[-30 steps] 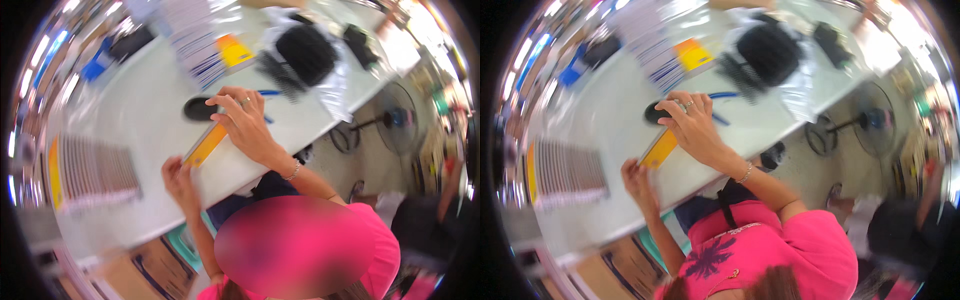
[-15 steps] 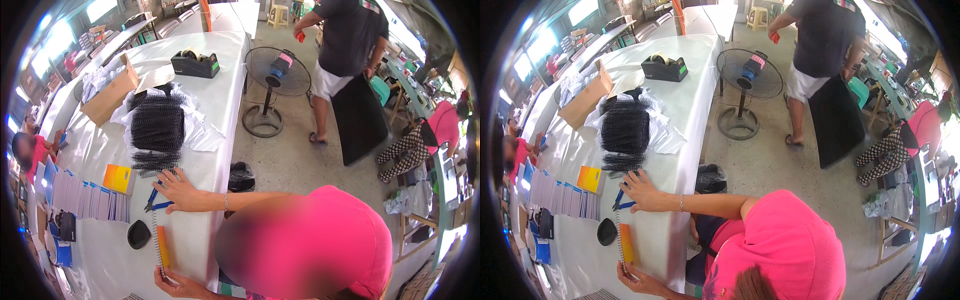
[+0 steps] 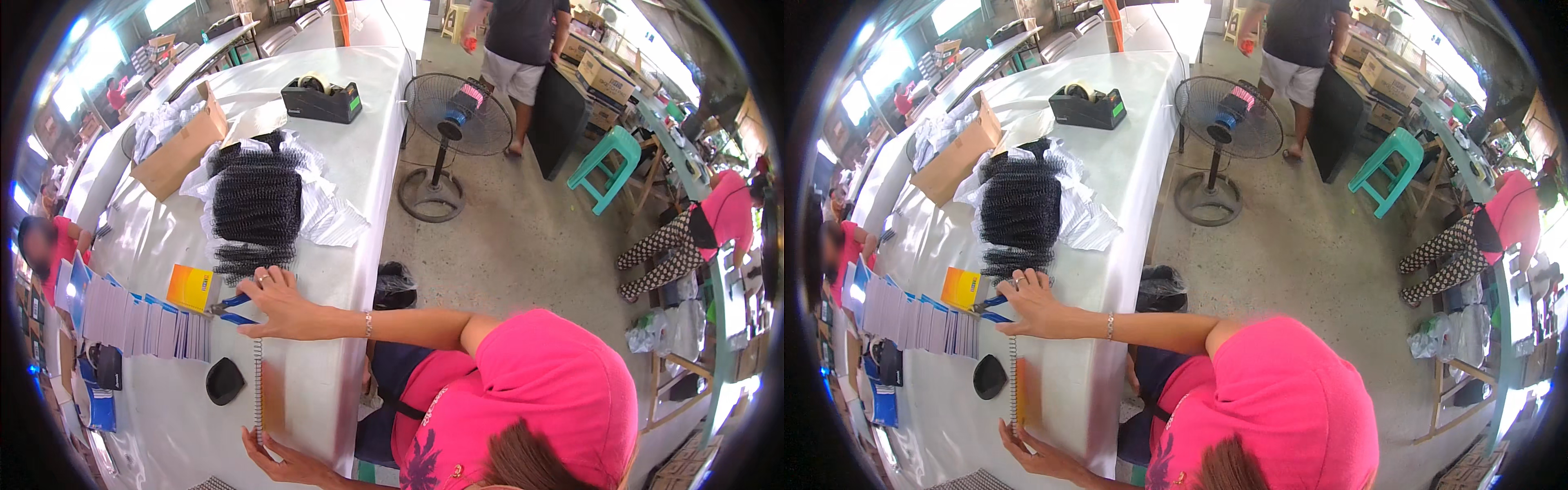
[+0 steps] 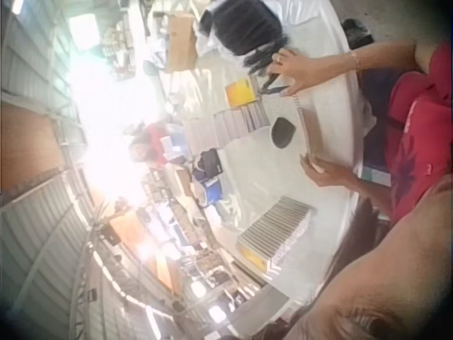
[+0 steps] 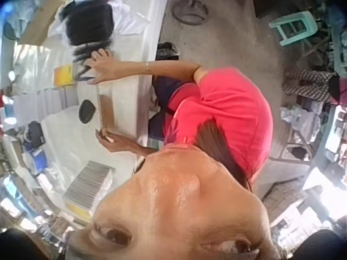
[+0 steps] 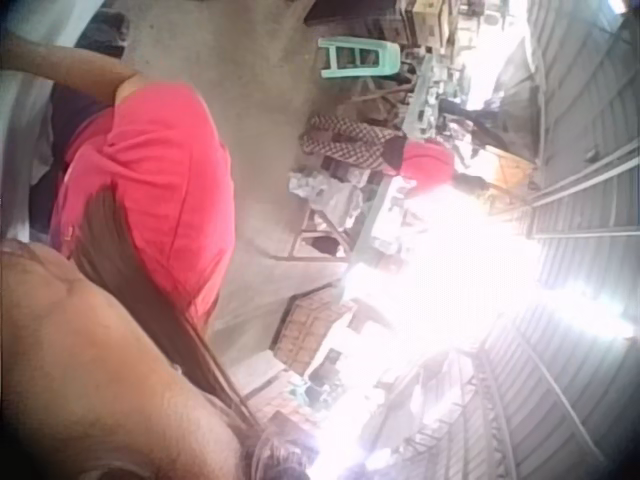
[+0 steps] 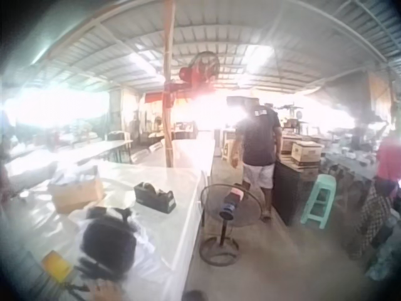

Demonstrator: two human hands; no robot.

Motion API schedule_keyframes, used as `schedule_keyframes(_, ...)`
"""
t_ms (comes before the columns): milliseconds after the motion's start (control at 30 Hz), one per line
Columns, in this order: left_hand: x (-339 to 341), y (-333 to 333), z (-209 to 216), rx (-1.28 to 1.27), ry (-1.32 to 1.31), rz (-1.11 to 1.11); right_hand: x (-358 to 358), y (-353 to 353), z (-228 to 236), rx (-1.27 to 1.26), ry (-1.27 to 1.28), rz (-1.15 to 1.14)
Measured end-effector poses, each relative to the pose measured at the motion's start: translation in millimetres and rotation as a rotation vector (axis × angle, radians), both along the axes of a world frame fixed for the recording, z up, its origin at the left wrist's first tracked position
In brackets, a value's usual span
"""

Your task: The person assembles spiral notebooks by hand, threading a plastic coil through the pre-punched holes of notebook sets, using a small black guide tool to assist the coil insertion, and cutting the excess coil with pliers.

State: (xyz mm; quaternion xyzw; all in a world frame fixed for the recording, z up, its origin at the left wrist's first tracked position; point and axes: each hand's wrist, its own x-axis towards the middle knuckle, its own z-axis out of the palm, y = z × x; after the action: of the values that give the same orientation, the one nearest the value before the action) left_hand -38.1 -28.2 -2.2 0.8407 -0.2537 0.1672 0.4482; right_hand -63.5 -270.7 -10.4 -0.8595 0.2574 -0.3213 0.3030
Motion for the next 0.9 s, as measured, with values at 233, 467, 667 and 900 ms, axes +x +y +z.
schedule_keyframes(233,-3,-11,8,0.022,0.063,-0.04,-53,10,60,1.078,-0.228,0.49)
schedule_keyframes(467,27,9,-21,-0.056,0.056,0.028,-25,59,52,1.569,-0.148,0.882)
schedule_keyframes(667,32,-20,-7,-0.392,0.492,-0.128,-33,80,41,0.128,-0.057,0.46)
schedule_keyframes(900,19,-1,-6,-0.429,0.476,-0.14,-38,117,23,-0.078,-0.004,0.442)
